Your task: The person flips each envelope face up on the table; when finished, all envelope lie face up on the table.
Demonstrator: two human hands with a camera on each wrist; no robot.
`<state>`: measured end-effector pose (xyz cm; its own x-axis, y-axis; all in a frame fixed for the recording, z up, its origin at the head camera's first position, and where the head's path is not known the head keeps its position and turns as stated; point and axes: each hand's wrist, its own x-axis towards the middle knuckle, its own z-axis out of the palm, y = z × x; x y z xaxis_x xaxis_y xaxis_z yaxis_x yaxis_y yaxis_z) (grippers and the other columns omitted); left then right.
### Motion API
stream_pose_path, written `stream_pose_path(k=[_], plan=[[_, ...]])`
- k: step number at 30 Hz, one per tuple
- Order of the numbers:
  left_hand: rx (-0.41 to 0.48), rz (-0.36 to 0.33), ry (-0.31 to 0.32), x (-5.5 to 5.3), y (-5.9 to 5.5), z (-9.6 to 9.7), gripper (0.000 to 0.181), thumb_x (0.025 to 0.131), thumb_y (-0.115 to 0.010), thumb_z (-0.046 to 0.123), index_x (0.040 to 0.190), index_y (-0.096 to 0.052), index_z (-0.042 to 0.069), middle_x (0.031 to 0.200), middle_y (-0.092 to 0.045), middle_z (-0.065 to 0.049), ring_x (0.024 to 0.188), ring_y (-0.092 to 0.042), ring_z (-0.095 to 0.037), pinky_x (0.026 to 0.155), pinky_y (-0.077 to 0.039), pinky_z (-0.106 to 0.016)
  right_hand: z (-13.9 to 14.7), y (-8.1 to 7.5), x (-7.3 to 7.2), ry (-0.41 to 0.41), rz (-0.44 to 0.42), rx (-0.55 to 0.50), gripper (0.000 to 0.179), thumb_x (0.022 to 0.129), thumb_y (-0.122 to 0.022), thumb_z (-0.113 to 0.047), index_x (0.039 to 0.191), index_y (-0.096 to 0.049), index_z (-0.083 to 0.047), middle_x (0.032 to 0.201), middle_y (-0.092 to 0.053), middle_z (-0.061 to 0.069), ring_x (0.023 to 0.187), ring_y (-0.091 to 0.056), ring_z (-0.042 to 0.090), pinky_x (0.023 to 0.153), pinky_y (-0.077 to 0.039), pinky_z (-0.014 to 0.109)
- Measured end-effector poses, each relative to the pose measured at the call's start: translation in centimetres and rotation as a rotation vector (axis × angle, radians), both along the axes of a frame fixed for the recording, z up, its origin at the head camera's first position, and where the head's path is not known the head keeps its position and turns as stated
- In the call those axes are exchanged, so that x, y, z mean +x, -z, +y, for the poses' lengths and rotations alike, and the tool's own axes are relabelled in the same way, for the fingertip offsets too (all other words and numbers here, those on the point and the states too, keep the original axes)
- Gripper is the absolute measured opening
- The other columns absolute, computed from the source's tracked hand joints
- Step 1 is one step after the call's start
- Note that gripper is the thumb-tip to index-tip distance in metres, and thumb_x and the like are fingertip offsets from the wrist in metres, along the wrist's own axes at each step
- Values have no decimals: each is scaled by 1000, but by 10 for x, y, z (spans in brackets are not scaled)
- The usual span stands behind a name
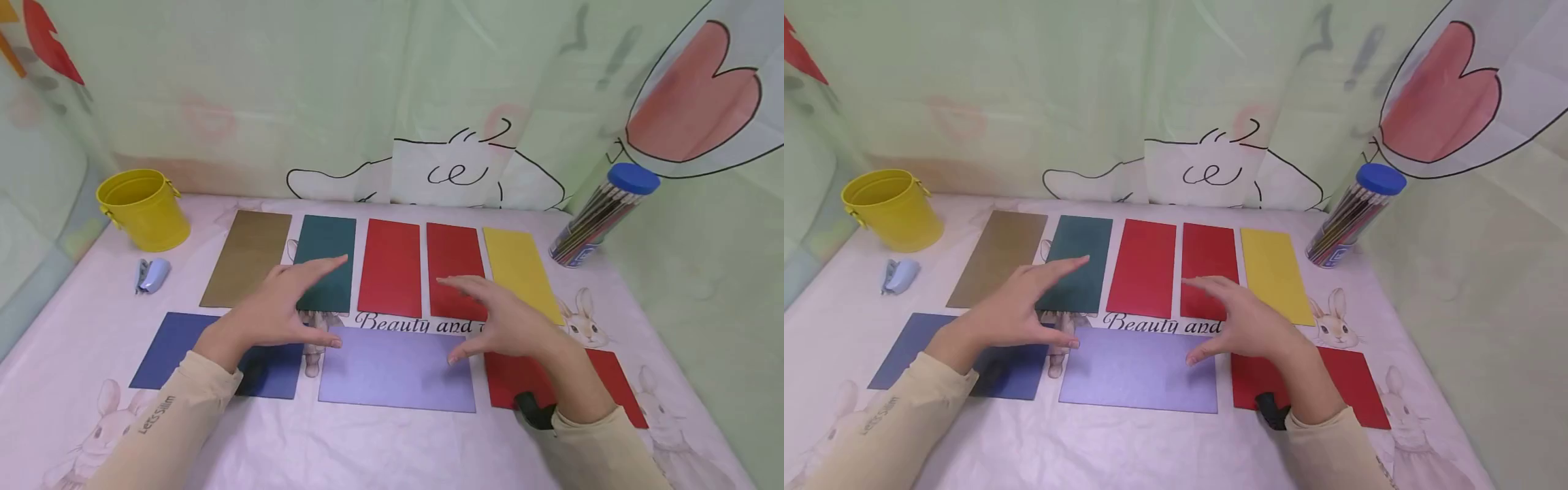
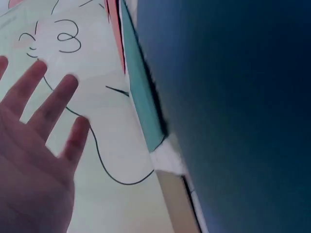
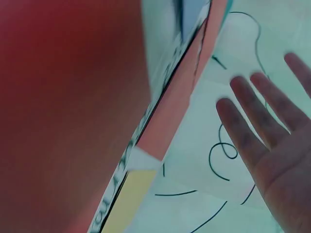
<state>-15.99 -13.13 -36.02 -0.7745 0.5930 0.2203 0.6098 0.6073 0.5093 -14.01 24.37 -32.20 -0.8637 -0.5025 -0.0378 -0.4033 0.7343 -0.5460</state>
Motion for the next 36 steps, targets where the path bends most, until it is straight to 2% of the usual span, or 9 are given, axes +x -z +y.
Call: stream_pose_path(k=[3, 4, 7, 10, 11, 17, 22, 28, 36], plan=[[29, -87, 47, 8, 6, 1, 116, 66, -76, 78, 160, -27, 32, 157, -36, 11, 142, -36, -12, 112, -21, -54, -3, 3, 4, -56, -57, -69, 101, 60, -98, -38, 147, -52, -19, 145, -50, 3, 127, -51, 31, 96, -50, 52], [37, -109, 66, 10, 8, 2, 116, 65, -78, 77, 160, -28, 31, 157, -37, 12, 136, -43, -11, 111, -23, -52, -4, 4, 5, -77, -73, -76, 99, 60, -98, -37, 146, -54, -19, 143, -52, 2, 126, -52, 30, 96, -50, 51], [94, -197, 155, 17, 11, 4, 113, 67, -85, 67, 159, -31, 29, 132, -60, 6, 105, -62, -12, 100, -41, -42, -6, 6, 8, -130, -140, -62, 93, 62, -97, -39, 143, -57, -18, 138, -57, 1, 124, -53, 28, 97, -49, 50], [123, -239, 229, 22, 12, 6, 110, 66, -89, 60, 157, -35, 28, 110, -64, 3, 72, -61, -16, 78, -50, -34, -6, 8, 10, -156, -194, -23, 86, 64, -96, -40, 139, -62, -17, 132, -61, 1, 120, -56, 25, 97, -49, 50], [119, -246, 246, 24, 13, 7, 109, 66, -89, 60, 157, -37, 28, 107, -64, 3, 72, -61, -15, 75, -50, -33, -6, 9, 11, -162, -203, -9, 83, 64, -95, -40, 136, -63, -16, 130, -61, 0, 118, -56, 25, 97, -49, 50], [9, -229, 271, 28, 17, 12, 101, 67, -85, 66, 152, -45, 29, 139, -53, 9, 99, -56, -10, 96, -34, -43, -5, 13, 13, -199, -227, 39, 72, 66, -94, -42, 129, -69, -16, 124, -64, -2, 112, -58, 21, 95, -50, 46], [-55, -224, 281, 29, 18, 14, 99, 66, -86, 66, 150, -48, 29, 146, -48, 12, 122, -47, -12, 100, -33, -47, -7, 14, 11, -223, -235, 52, 70, 67, -93, -41, 130, -70, -19, 122, -63, -4, 105, -57, 19, 89, -52, 39], [-124, -241, 241, 29, 15, 15, 103, 63, -87, 66, 152, -45, 33, 147, -46, 9, 126, -41, -14, 98, -35, -46, -11, 12, 7, -219, -238, 96, 68, 69, -93, -39, 130, -70, -21, 119, -63, -6, 101, -57, 18, 88, -53, 37], [-180, -228, 252, 28, 14, 18, 104, 61, -90, 62, 150, -49, 27, 150, -44, 6, 130, -37, -18, 101, -32, -49, -13, 15, 4, -202, -239, 160, 66, 69, -94, -33, 130, -71, -22, 120, -59, -5, 104, -56, 18, 88, -53, 35]])
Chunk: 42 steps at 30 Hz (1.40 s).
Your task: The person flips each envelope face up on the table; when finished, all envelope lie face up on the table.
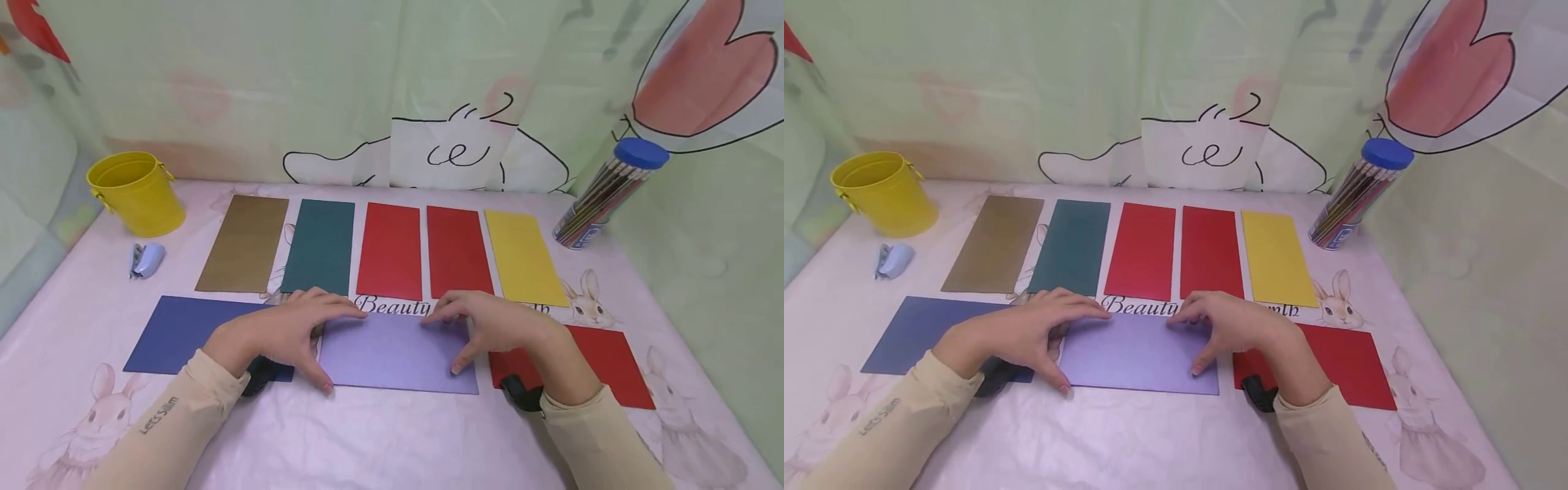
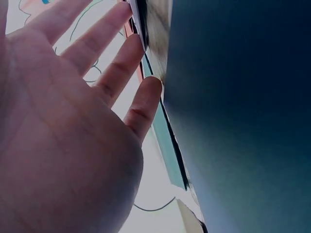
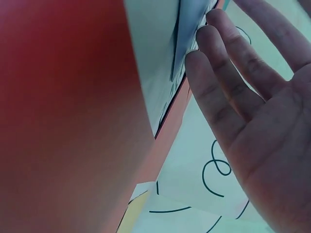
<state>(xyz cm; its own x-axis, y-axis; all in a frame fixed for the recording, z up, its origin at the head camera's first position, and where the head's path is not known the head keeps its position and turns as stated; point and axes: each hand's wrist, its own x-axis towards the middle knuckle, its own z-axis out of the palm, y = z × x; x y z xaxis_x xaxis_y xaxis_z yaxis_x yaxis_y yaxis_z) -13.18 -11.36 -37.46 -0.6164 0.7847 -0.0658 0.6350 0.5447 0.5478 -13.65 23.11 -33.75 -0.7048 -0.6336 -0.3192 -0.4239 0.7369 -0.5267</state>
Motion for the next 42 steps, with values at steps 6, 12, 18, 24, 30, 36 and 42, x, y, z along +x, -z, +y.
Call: stream_pose_path(k=[6, 12, 18, 24, 30, 36, 42], plan=[[-42, -15, 4, 0, -3, 3, 105, 61, -92, 56, 151, -47, 26, 153, -41, 6, 130, -35, -19, 102, -30, -51, 0, -1, 0, 13, 3, 22, 62, 72, -93, -19, 130, -71, -18, 123, -56, -2, 111, -55, 20, 93, -52, 37], [-59, -18, -5, 0, 1, 4, 103, 63, -91, 52, 152, -48, 22, 151, -40, 7, 132, -32, -20, 103, -30, -53, 0, 0, -1, -6, 7, 29, 62, 73, -92, -17, 131, -70, -15, 124, -54, -1, 113, -55, 21, 92, -53, 34], [-48, -46, -26, 0, 2, 3, 100, 66, -91, 49, 152, -48, 20, 152, -38, 7, 132, -31, -21, 102, -31, -56, -1, 1, -2, -21, 4, 10, 62, 73, -92, -16, 131, -70, -15, 124, -54, -2, 113, -55, 20, 93, -52, 34], [-32, -39, -31, 1, 2, 2, 98, 67, -90, 48, 151, -49, 19, 152, -39, 6, 131, -31, -22, 102, -31, -55, -1, -1, -3, -27, -2, 3, 61, 74, -91, -15, 132, -69, -15, 124, -53, -1, 115, -54, 22, 94, -52, 35], [-30, -52, -39, 4, 5, 3, 98, 66, -91, 48, 150, -50, 19, 151, -40, 8, 131, -31, -20, 102, -32, -54, -2, 3, 0, 1, -38, 20, 62, 75, -91, -15, 133, -69, -18, 125, -52, -4, 116, -53, 20, 95, -51, 35], [-24, -62, -34, 5, 5, 3, 97, 66, -90, 48, 150, -51, 19, 149, -41, 9, 128, -32, -19, 101, -34, -53, -1, 6, 2, 7, -39, 12, 63, 74, -91, -15, 132, -68, -20, 125, -51, -5, 116, -53, 20, 95, -51, 36], [-15, -36, -26, 3, 3, 5, 94, 66, -89, 47, 148, -53, 18, 145, -43, 11, 118, -35, -15, 97, -36, -46, 1, 4, 2, 15, -46, 0, 62, 75, -91, -15, 132, -68, -21, 126, -51, -4, 117, -52, 21, 96, -51, 38]])
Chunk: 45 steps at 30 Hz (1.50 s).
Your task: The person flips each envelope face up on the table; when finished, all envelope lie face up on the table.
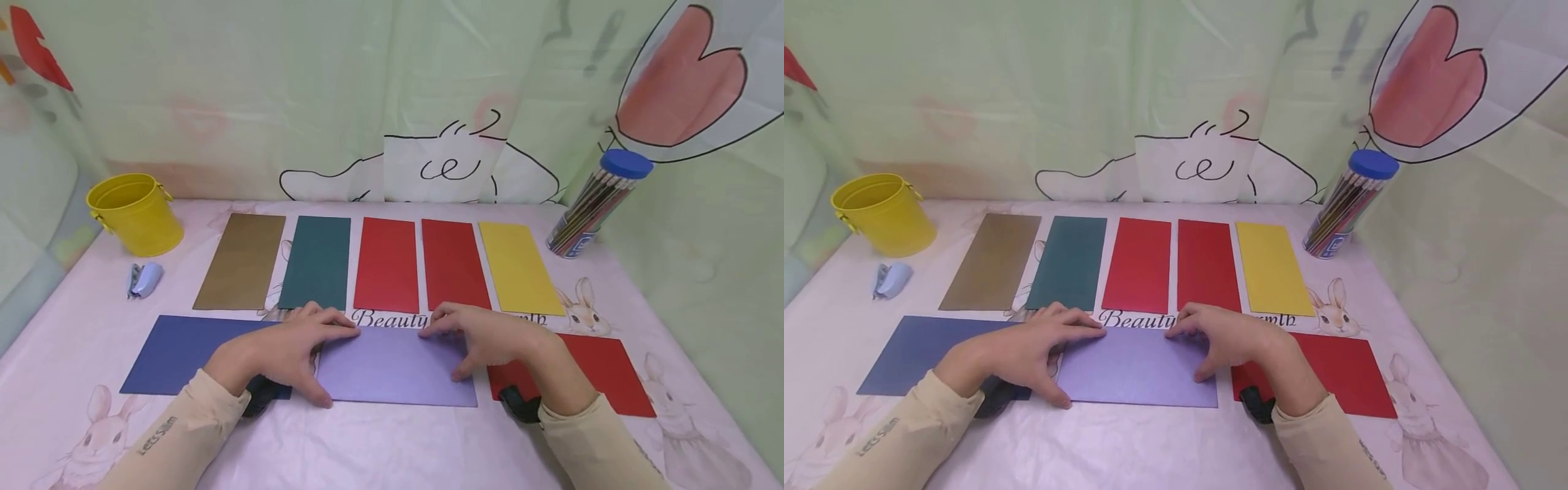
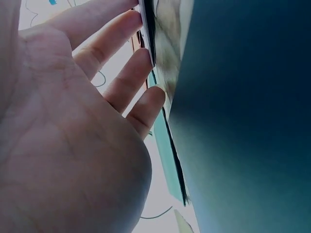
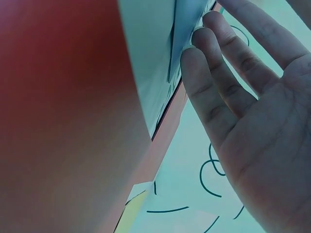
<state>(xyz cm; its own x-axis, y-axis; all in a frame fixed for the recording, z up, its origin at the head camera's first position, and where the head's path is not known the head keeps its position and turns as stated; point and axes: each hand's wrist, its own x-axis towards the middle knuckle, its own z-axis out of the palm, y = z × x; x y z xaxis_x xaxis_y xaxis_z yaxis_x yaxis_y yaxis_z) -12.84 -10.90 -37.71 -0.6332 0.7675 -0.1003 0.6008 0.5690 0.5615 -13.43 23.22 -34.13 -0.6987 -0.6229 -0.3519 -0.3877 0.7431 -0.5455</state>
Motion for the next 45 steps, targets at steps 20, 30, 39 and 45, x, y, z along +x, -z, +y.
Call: stream_pose_path(k=[20, 30, 39, 45], plan=[[6, -8, 6, -2, -5, 0, 88, 66, -84, 46, 145, -57, 18, 142, -46, 12, 111, -37, -14, 93, -37, -42, 2, -3, 1, 2, -10, -2, 62, 75, -90, -12, 131, -69, -26, 128, -49, -5, 118, -51, 21, 97, -50, 39], [23, -38, -3, -4, -7, -2, 82, 70, -82, 48, 144, -59, 22, 145, -46, 14, 115, -37, -14, 93, -39, -41, 5, -6, 2, -9, -22, 12, 67, 72, -91, -16, 134, -67, -26, 131, -47, -5, 122, -48, 23, 98, -48, 42], [69, -111, -28, -3, -8, -6, 55, 79, -76, 45, 133, -68, 32, 144, -50, 13, 111, -40, -14, 82, -43, -36, 5, -8, 5, -64, -42, 55, 88, 64, -96, -35, 142, -58, -25, 139, -40, 0, 132, -38, 27, 102, -45, 47], [146, -199, -47, -6, -10, -9, 42, 97, -62, 43, 137, -65, 30, 122, -65, 11, 98, -57, -12, 85, -47, -37, 13, -16, 6, -127, -66, -41, 61, 74, -82, -23, 132, -66, -28, 136, -50, -5, 127, -44, 23, 99, -47, 46]])
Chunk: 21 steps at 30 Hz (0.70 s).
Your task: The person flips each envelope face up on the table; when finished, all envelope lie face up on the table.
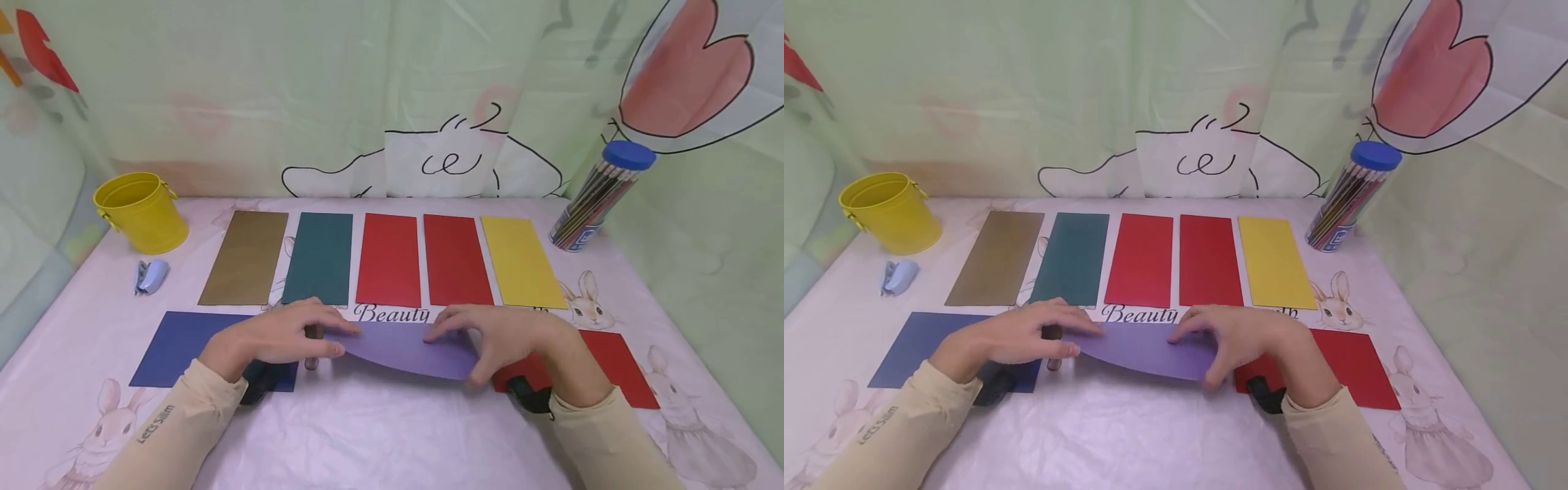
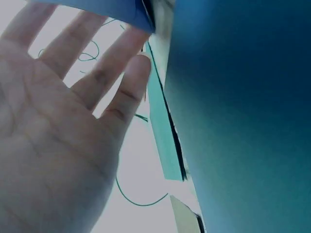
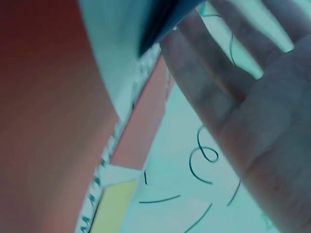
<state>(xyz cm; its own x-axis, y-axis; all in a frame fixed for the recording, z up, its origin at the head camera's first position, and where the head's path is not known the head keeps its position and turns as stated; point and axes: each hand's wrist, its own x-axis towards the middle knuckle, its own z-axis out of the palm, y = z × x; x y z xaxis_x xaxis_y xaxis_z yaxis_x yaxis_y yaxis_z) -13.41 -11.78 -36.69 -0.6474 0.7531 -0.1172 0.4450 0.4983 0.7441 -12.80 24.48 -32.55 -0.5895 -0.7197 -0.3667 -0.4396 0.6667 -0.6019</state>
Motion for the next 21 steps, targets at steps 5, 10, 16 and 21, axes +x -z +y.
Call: stream_pose_path(k=[5, 10, 16, 21], plan=[[185, -98, -69, -5, 0, 3, 51, 104, -56, 35, 151, -44, 21, 72, -67, -6, 57, -69, -22, 83, -50, -38, 18, -12, -4, 10, -3, -222, 35, 85, -68, -7, 118, -75, -16, 115, -68, -5, 104, -62, 20, 87, -54, 37], [312, -103, -103, -6, 2, 6, 62, 100, -65, 19, 152, -32, 23, 80, -63, -11, 56, -70, -25, 72, -55, -35, 23, -13, -9, 148, 35, -241, 29, 91, -73, -8, 120, -71, -9, 103, -69, 0, 84, -67, 20, 76, -57, 32], [235, -16, -153, -4, 4, 7, 41, 96, -71, 18, 133, -53, 22, 94, -53, -10, 60, -68, -17, 66, -52, -32, 15, -2, -15, 255, 86, -167, 39, 88, -77, -8, 123, -63, -18, 110, -64, 1, 90, -63, 22, 76, -56, 36], [189, -123, -149, -4, 6, 7, 56, 87, -82, 18, 135, -51, 21, 99, -59, -10, 59, -70, -21, 67, -57, -36, 12, 6, -18, 250, 97, -189, 38, 88, -76, -5, 119, -61, -21, 113, -62, 2, 99, -60, 24, 80, -55, 38]])
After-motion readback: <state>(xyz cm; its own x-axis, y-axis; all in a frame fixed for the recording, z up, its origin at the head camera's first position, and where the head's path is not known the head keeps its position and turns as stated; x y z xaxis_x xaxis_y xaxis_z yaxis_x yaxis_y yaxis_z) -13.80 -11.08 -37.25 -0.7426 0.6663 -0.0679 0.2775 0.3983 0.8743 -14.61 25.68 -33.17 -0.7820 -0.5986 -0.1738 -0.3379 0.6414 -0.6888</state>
